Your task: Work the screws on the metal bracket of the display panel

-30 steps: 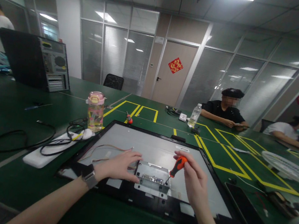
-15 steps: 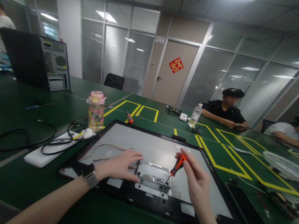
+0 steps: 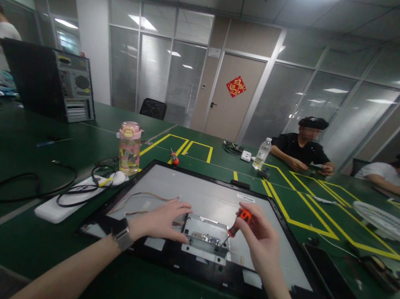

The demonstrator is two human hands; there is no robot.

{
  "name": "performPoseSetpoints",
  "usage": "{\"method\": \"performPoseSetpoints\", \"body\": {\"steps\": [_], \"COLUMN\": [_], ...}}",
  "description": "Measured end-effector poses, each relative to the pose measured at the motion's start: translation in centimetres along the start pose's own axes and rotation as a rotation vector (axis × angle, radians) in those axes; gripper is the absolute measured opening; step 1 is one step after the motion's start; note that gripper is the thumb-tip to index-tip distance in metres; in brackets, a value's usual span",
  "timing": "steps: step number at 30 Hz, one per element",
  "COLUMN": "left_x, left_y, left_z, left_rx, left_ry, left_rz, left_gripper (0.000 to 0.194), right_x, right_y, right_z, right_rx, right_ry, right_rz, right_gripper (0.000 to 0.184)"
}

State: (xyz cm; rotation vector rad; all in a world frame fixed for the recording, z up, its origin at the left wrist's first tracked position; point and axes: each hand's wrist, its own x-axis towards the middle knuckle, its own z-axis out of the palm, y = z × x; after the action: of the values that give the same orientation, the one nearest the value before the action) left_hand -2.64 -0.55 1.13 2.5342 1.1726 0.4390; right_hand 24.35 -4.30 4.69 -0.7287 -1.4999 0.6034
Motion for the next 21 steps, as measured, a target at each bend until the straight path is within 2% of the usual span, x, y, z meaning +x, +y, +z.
{"method": "performPoseSetpoints", "body": {"steps": [4,7,10,16,21], "left_x": [0.0,0.0,0.0,0.0,0.0], "left_y": [0.2,0.1,0.0,0.0,0.4], "left_z": [-0.1,-0.1,0.0,0.0,-0.3], "left_rx": [0.003,-0.001,-0.002,-0.008,-0.009], "left_ry": [-0.009,-0.009,-0.006,-0.006,-0.017], "left_rz": [-0.007,-0.004,-0.005,0.002,-0.016], "left_gripper": [0.077,0.077,0.078,0.077,0.076], "right_x": [-0.1,-0.2,-0.3,0.0,0.0], "right_y": [0.7,1.1,1.0,0.9,1.4], "right_z": [-0.5,-0.8,-0.8,-0.4,-0.8], "right_rx": [0.061,0.175,0.188,0.225,0.248], "right_ry": [0.01,-0.05,-0.088,-0.014,-0.023], "right_rz": [0.013,0.094,0.134,0.076,0.128], "right_gripper": [0.019,0.026,0.024,0.008,0.014]}}
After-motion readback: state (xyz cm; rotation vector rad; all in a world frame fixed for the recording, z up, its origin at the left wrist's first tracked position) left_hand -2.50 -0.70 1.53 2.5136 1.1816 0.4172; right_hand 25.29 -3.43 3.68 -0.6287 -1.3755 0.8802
